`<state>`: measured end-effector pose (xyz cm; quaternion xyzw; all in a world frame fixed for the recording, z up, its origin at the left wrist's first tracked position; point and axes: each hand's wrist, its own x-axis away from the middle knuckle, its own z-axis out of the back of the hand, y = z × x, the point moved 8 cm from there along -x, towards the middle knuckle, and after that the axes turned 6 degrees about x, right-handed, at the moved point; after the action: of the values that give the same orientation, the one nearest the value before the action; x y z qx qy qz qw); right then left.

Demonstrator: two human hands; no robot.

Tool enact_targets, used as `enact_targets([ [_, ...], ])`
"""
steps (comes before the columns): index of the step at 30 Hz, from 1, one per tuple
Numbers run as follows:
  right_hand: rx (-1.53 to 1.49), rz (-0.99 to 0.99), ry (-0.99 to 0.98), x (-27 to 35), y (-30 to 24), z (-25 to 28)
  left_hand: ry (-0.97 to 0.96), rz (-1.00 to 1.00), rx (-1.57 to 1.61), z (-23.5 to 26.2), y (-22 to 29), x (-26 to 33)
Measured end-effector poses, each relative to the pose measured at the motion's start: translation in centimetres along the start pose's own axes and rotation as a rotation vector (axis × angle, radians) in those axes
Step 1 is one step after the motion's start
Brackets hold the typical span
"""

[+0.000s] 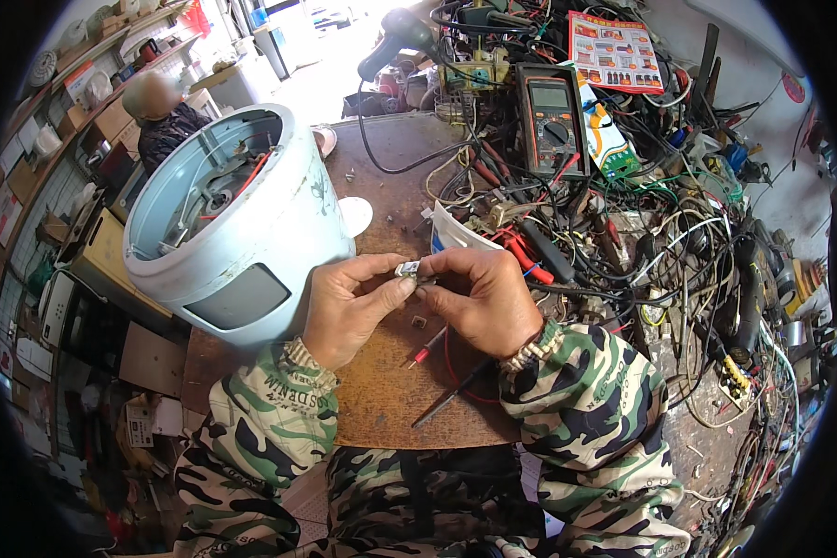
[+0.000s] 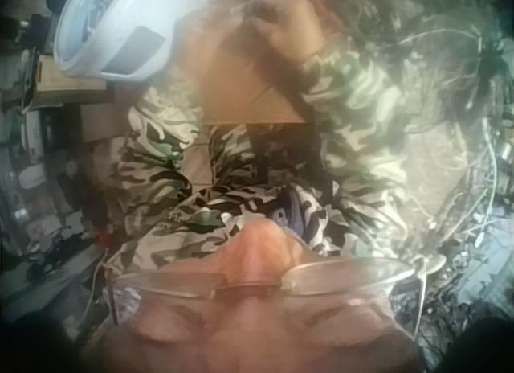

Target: The person is repairing a small electronic component, likely a switch, using a soldering iron and pliers. They are seen soldering wires to the component and manipulating it with pliers. The task involves careful handling of small parts and wires.

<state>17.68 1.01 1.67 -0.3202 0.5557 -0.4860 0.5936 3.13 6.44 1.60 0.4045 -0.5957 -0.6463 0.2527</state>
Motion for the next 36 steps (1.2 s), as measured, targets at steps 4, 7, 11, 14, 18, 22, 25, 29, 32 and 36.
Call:
enact_targets([
  [4, -0.114, -0.064, -0.048, 0.0, -0.1, -0.4, 0.007, 0.007, 0.048, 0.1, 0.0, 0.1],
  [7, -0.147, -0.093, -0.079, 0.0, -0.4, -0.5, 0.013, -0.003, 0.058, 0.2, -0.1, 0.0],
  [11, -0.244, -0.129, -0.107, 0.1, -0.3, -0.8, 0.028, -0.004, 0.067, 0.4, -0.2, 0.0],
  [14, -0.267, -0.119, -0.119, 0.1, -0.5, -0.8, 0.029, 0.007, 0.068, 0.5, -0.2, 0.1],
  [18, -0.270, -0.125, -0.144, 0.1, -0.6, -0.9, -0.003, 0.040, 0.061, 0.5, -0.3, 0.1],
  [22, -0.260, -0.069, -0.186, 0.0, -0.7, -0.8, -0.010, 0.046, 0.102, 0.2, -0.3, 0.1],
  [25, -0.160, -0.111, -0.172, -0.1, -0.4, 0.1, -0.022, 0.056, 0.149, 0.3, -0.4, 0.2],
  [29, -0.161, -0.153, -0.084, -0.2, -0.3, 1.2, -0.043, 0.054, 0.191, 0.1, -0.1, 0.3],
  [32, -0.177, -0.180, -0.084, -0.2, -0.7, 1.1, -0.049, 0.054, 0.210, 0.3, 0.1, 0.4],
  [36, -0.188, -0.105, -0.111, -0.3, -0.9, 1.1, -0.039, 0.040, 0.174, 0.3, -0.2, 0.3],
])
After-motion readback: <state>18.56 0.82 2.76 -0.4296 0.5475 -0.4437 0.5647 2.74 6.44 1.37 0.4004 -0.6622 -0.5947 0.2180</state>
